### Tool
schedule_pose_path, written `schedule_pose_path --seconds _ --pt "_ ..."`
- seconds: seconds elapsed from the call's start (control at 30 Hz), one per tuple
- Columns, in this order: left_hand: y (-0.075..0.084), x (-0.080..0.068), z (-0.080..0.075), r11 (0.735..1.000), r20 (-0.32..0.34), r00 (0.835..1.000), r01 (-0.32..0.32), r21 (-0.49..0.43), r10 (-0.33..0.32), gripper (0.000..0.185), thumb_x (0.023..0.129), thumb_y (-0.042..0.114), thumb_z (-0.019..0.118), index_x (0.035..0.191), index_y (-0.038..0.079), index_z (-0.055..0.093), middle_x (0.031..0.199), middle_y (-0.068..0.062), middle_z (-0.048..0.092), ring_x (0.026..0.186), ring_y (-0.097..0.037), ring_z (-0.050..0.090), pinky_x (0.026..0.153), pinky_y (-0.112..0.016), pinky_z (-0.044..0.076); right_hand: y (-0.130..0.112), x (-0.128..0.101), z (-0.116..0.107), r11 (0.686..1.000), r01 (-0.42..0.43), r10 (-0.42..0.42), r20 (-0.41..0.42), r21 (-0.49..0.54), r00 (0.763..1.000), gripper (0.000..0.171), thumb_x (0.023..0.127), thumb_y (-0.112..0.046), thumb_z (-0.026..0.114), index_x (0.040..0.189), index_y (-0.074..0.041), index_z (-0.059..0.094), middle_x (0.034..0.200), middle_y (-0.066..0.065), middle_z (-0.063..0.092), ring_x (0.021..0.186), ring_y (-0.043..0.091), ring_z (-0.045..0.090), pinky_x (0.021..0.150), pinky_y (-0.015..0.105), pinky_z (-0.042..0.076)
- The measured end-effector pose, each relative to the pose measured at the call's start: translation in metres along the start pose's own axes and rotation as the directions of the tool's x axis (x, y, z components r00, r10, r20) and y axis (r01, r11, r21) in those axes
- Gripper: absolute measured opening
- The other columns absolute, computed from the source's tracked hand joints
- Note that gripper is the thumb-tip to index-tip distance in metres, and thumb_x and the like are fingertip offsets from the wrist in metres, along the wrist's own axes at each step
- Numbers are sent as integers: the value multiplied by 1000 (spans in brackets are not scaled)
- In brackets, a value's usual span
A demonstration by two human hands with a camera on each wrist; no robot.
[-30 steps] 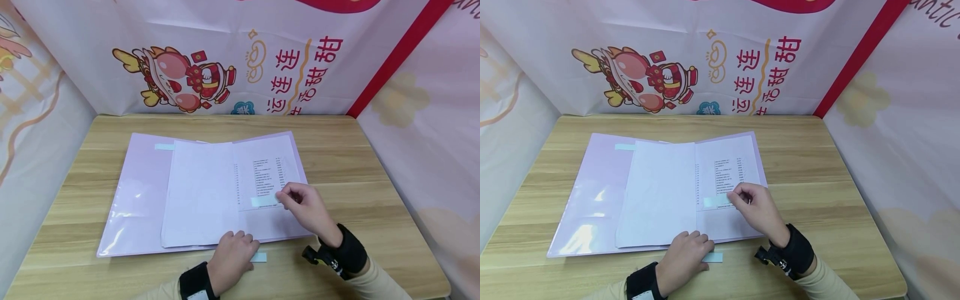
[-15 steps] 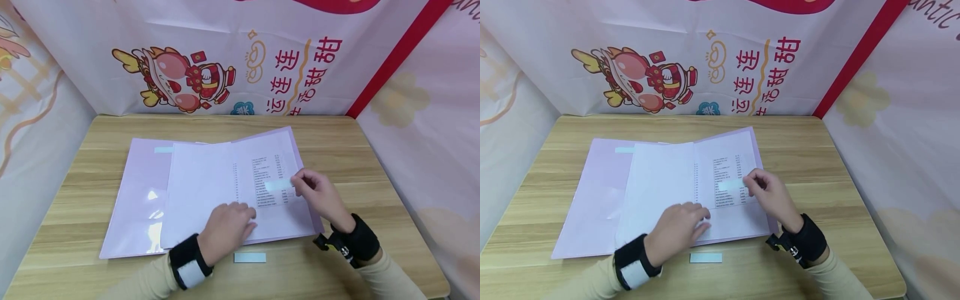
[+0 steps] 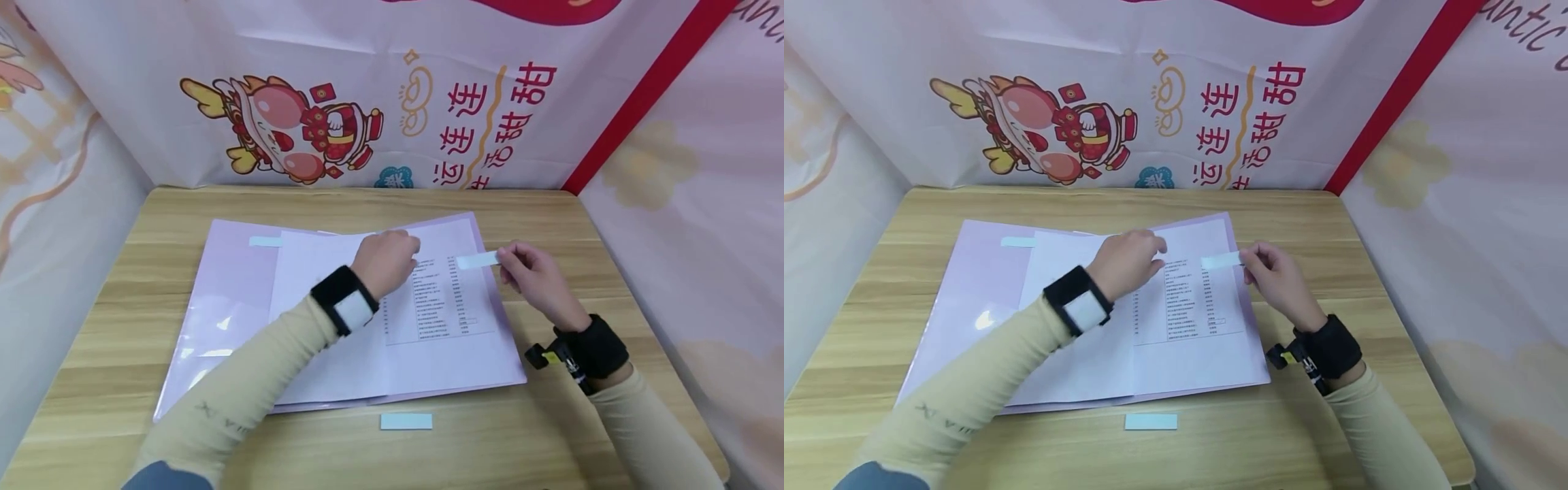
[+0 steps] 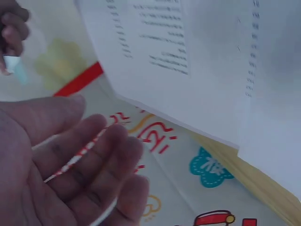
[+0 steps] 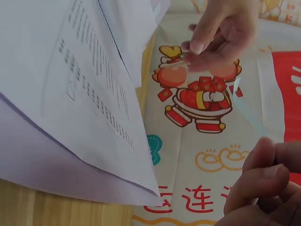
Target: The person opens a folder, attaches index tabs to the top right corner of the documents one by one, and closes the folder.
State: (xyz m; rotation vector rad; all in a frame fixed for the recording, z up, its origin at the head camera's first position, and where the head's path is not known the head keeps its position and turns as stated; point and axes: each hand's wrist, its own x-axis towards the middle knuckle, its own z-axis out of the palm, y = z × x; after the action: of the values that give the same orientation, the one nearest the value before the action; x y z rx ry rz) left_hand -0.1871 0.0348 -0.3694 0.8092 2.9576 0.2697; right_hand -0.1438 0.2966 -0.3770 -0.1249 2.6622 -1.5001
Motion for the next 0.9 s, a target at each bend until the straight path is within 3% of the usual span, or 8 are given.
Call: schedule_pose_path --seconds 0.2,0.33,0.47,0.6,0.77,0.9 --pt "-4 47 16 995 68 995 -81 58 77 32 101 30 66 128 13 69 117 -4 69 104 -18 66 86 -31 56 2 21 -4 995 17 -16 -2 96 1000 33 110 -28 47 103 3 55 82 9 54 68 20 48 57 26 42" --pt "-1 67 30 986 145 983 -129 103 114 40 101 39 62 134 16 65 127 -4 65 117 -20 61 99 -36 51 7 35 -7 984 -38 43 -21 173 999 34 110 -32 44 105 0 53 83 5 54 72 17 48 59 23 42" --pt "5 73 40 986 200 975 -124 109 101 53 100 49 61 141 15 60 138 -5 60 128 -24 55 106 -44 46 15 50 -8 965 -112 123 -32 236 992 30 110 -33 42 105 -6 52 84 2 53 74 15 48 60 21 42" --pt "7 77 54 989 204 976 -96 114 71 63 98 56 60 145 15 56 144 -6 56 132 -25 52 108 -46 44 27 65 -7 957 -149 163 -37 250 986 29 110 -32 43 103 -6 53 82 0 53 70 11 48 57 19 40" --pt "12 81 74 990 197 979 -70 126 44 63 97 59 59 141 14 60 137 -6 59 126 -24 54 104 -43 46 45 84 -4 953 -184 196 -28 243 980 30 110 -32 43 100 -6 53 78 -1 54 65 9 47 53 19 37" --pt "22 75 77 986 174 983 -77 147 51 58 98 57 60 134 11 65 128 -6 64 118 -22 59 98 -40 49 60 95 2 943 -190 204 -23 273 979 28 111 -28 43 96 -6 52 75 -2 54 59 7 44 50 19 33"
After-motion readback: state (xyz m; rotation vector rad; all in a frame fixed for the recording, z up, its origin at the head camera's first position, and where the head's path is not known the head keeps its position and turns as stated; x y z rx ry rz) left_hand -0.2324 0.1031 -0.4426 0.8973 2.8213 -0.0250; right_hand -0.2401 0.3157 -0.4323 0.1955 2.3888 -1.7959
